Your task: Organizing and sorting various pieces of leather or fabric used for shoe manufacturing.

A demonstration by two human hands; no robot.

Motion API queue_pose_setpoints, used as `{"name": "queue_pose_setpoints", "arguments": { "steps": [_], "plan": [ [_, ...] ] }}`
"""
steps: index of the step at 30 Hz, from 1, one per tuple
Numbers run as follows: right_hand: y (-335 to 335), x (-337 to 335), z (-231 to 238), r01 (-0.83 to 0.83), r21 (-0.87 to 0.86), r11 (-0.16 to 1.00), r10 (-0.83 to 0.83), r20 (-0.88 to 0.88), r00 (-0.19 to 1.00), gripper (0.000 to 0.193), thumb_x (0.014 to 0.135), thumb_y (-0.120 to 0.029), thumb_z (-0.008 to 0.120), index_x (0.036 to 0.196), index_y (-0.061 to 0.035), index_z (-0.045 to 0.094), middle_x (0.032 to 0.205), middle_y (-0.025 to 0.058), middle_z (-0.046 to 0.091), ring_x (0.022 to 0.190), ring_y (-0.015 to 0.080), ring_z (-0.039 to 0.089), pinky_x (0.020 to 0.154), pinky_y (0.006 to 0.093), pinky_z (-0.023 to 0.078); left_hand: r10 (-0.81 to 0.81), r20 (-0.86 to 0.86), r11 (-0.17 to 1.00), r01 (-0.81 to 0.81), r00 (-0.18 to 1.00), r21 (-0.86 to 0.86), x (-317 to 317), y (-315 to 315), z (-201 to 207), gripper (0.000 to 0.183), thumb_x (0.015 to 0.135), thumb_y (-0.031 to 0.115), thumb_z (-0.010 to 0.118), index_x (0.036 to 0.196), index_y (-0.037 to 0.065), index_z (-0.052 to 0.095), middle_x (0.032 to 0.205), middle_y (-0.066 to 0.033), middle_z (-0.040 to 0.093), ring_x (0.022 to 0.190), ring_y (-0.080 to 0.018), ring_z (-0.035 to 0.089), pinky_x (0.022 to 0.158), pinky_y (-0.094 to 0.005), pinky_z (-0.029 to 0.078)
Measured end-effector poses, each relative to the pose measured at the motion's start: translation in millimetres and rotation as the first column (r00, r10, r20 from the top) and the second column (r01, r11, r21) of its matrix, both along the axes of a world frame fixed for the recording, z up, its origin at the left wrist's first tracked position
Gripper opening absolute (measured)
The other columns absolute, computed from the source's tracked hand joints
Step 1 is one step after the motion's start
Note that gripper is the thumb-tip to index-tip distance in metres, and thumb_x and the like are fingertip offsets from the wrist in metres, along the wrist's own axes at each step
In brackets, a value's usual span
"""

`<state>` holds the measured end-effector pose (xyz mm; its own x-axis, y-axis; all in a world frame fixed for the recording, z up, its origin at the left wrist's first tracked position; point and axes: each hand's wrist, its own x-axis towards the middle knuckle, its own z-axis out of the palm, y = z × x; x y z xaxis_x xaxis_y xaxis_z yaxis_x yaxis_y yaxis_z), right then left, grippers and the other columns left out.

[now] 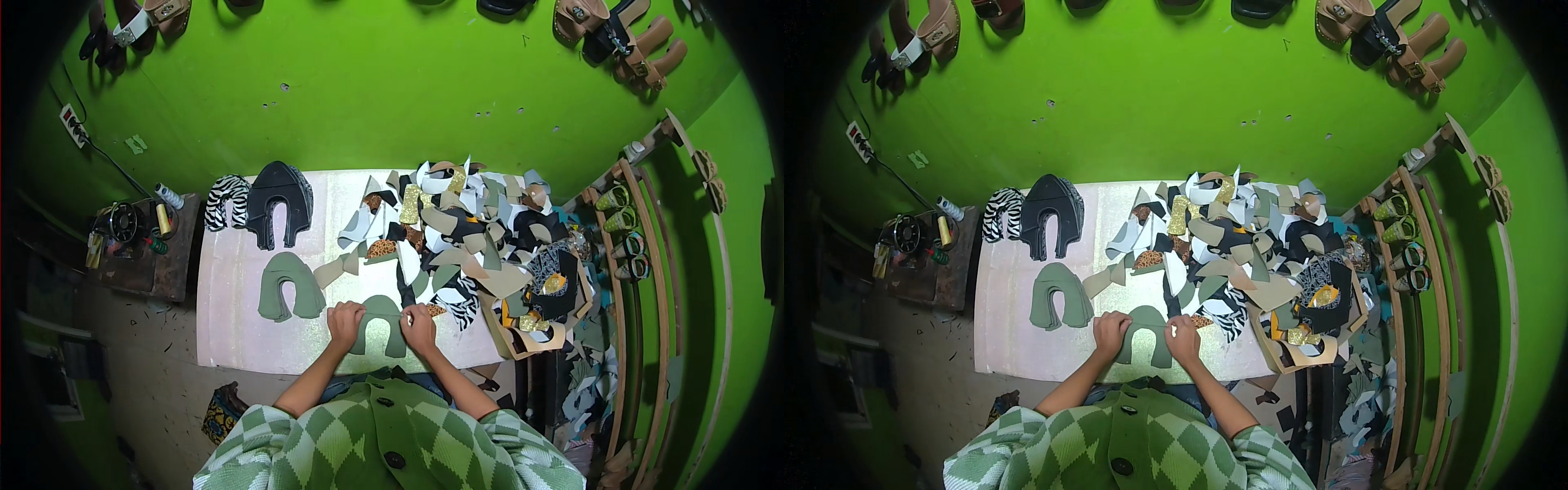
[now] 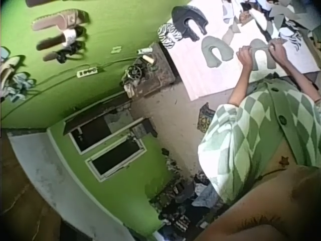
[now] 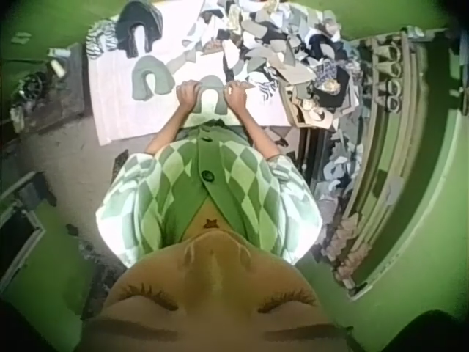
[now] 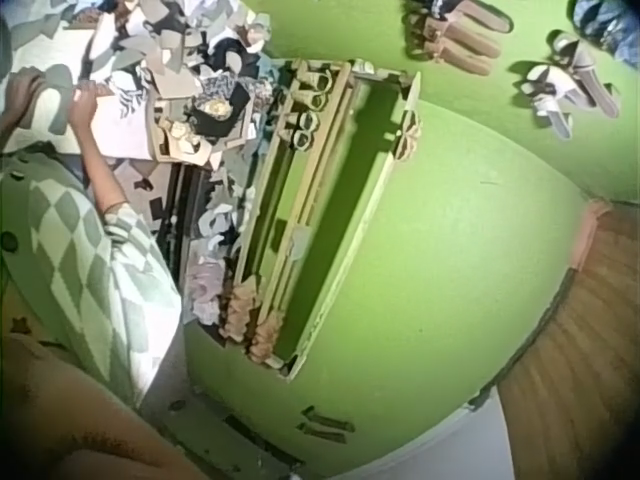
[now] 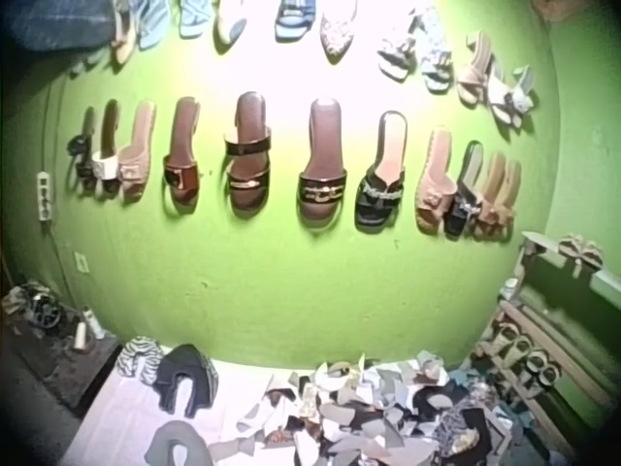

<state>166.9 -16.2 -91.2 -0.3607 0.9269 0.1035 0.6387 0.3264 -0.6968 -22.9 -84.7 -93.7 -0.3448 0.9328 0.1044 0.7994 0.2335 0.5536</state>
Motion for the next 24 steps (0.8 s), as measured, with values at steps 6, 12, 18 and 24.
{"name": "queue_pose_setpoints", "arguments": {
  "steps": [6,12,18,24],
  "plan": [
    [12.4,-8.5,0.3,0.097,-0.175,0.98,-0.071,0.151,0.986,0.02,0.072,-0.021,0.071,0.083,-0.0072,0.061,0.082,0.0098,0.058,0.077,0.0288,0.06,0.066,0.0387,0.048,0.048,0.071,0.998,-0.045,0.996,-0.045,4.4,6.0,0.0,0.012,0.071,0.017,0.07,0.082,0.015,0.065,0.08,-0.0008,0.064,0.081,-0.0207,0.058,0.07,-0.0361,0.034],
    [13.6,-16.3,-16.1,0.139,-0.08,0.987,-0.113,0.268,0.957,0.024,0.065,-0.023,0.078,0.072,-0.006,0.063,0.076,0.0121,0.061,0.074,0.0298,0.06,0.065,0.0401,0.047,0.253,0.031,0.938,-0.238,0.967,-0.254,1.2,13.2,3.4,0.025,0.065,0.026,0.078,0.082,0.013,0.064,0.075,0.0001,0.065,0.074,-0.0219,0.062,0.072,-0.0416,0.036],
    [25.1,-22.3,-26.1,0.16,-0.206,0.965,-0.063,0.409,0.91,0.019,0.064,-0.021,0.076,0.064,-0.0092,0.062,0.069,0.0124,0.063,0.07,0.0311,0.062,0.064,0.0422,0.048,0.286,0.069,0.888,-0.237,0.956,-0.393,-1.8,17.9,-12.3,0.024,0.063,0.029,0.079,0.075,0.014,0.064,0.073,-0.0028,0.065,0.073,-0.0237,0.062,0.069,-0.0428,0.041],
    [18.4,-22.0,-26.9,0.178,-0.116,0.977,-0.124,0.369,0.921,0.017,0.065,-0.019,0.075,0.067,-0.0081,0.062,0.069,0.0114,0.063,0.07,0.0293,0.063,0.065,0.0399,0.048,0.23,0.034,0.944,-0.214,0.973,-0.252,5.6,12.3,-12.1,0.015,0.069,0.022,0.075,0.073,0.014,0.064,0.078,-0.0047,0.066,0.077,-0.0272,0.063,0.065,-0.041,0.046]
  ]
}}
